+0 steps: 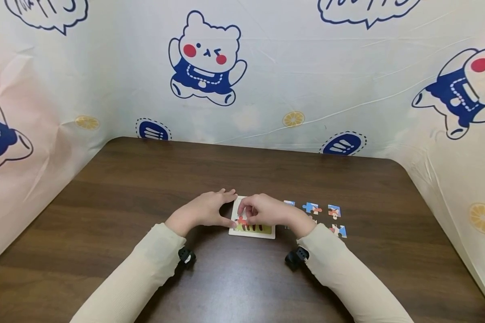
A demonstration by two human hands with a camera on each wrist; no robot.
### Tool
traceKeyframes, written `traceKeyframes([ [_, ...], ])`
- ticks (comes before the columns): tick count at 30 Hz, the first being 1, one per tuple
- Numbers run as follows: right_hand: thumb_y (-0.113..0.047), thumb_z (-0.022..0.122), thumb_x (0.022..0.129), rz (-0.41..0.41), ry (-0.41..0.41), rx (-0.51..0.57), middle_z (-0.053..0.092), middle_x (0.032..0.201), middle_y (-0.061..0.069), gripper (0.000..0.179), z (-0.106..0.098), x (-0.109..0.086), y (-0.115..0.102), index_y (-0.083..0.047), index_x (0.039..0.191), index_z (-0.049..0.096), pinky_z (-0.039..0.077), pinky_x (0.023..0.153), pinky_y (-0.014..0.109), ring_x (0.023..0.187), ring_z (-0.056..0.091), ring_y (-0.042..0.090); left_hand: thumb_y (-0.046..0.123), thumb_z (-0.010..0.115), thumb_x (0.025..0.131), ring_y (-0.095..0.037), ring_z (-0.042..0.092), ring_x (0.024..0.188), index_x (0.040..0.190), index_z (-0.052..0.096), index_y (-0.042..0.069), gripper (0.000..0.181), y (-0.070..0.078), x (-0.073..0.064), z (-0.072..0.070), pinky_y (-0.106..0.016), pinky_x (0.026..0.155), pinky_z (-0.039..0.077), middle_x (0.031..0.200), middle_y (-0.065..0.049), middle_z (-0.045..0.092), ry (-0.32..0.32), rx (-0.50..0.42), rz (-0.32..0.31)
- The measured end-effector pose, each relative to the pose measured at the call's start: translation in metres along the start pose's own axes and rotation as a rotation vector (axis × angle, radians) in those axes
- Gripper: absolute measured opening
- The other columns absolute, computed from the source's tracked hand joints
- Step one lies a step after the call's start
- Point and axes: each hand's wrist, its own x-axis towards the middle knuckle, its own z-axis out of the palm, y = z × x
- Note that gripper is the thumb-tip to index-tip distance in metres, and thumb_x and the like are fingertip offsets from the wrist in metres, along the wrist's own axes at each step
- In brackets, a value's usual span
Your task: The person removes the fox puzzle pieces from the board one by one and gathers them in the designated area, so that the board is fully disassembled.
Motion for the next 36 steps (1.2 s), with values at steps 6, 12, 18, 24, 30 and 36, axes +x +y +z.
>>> traceKeyframes([
  [6,-0.001,0.070,0.088,0.017,-0.023,-0.041,0.054,0.072,-0.003,0.019,0.0033,0.0017,-0.0013,-0.006,0.105,0.066,0.041,0.061,0.017,0.063,0.047,0.004,0.044,0.079,0.083,-0.035,0.028,0.150,0.151,0.043,0.010,0.083,-0.0007,0.0010,0.0023,-0.052,0.117,0.033,0.161,-0.007,0.034,0.009,0.001,0.012],
  [12,-0.002,0.072,0.088,0.021,-0.029,-0.060,0.053,0.073,-0.003,0.020,0.0042,0.0028,-0.0029,-0.005,0.106,0.064,0.040,0.062,0.017,0.064,0.046,0.005,0.043,0.079,0.083,-0.037,0.029,0.149,0.150,0.044,0.009,0.084,-0.0007,-0.0002,0.0008,-0.053,0.116,0.034,0.161,-0.009,0.035,0.017,0.012,0.021],
  [18,-0.001,0.070,0.088,0.051,-0.057,-0.083,0.052,0.074,-0.003,0.019,0.0031,0.0075,-0.0038,-0.005,0.105,0.062,0.040,0.063,0.017,0.065,0.046,0.005,0.047,0.081,0.079,-0.037,0.029,0.150,0.152,0.041,0.009,0.091,0.0006,-0.0018,-0.0006,-0.053,0.117,0.033,0.161,-0.010,0.034,0.001,0.017,0.022],
  [24,-0.001,0.070,0.088,0.091,-0.082,-0.061,0.053,0.075,-0.003,0.020,0.0038,0.0102,-0.0053,-0.006,0.105,0.061,0.040,0.062,0.019,0.066,0.047,0.008,0.049,0.084,0.074,-0.038,0.029,0.150,0.152,0.040,0.006,0.100,-0.0006,-0.0022,-0.0013,-0.054,0.117,0.033,0.161,-0.012,0.034,-0.017,0.033,0.033],
  [30,0.001,0.071,0.087,0.073,-0.049,-0.019,0.053,0.081,0.001,0.022,0.0046,0.0083,-0.0038,-0.006,0.104,0.059,0.040,0.067,0.020,0.071,0.047,0.010,0.050,0.085,0.072,-0.038,0.028,0.150,0.151,0.041,0.006,0.101,-0.0013,-0.0024,-0.0020,-0.054,0.117,0.033,0.161,-0.012,0.033,-0.021,0.029,0.039],
  [36,0.004,0.070,0.085,0.034,-0.018,0.030,0.055,0.083,0.000,0.020,0.0058,0.0069,-0.0014,-0.005,0.100,0.059,0.042,0.067,0.017,0.073,0.049,0.007,0.049,0.086,0.072,-0.038,0.028,0.150,0.151,0.041,0.005,0.100,-0.0008,-0.0013,-0.0017,-0.054,0.117,0.033,0.161,-0.013,0.033,-0.017,0.039,0.045],
])
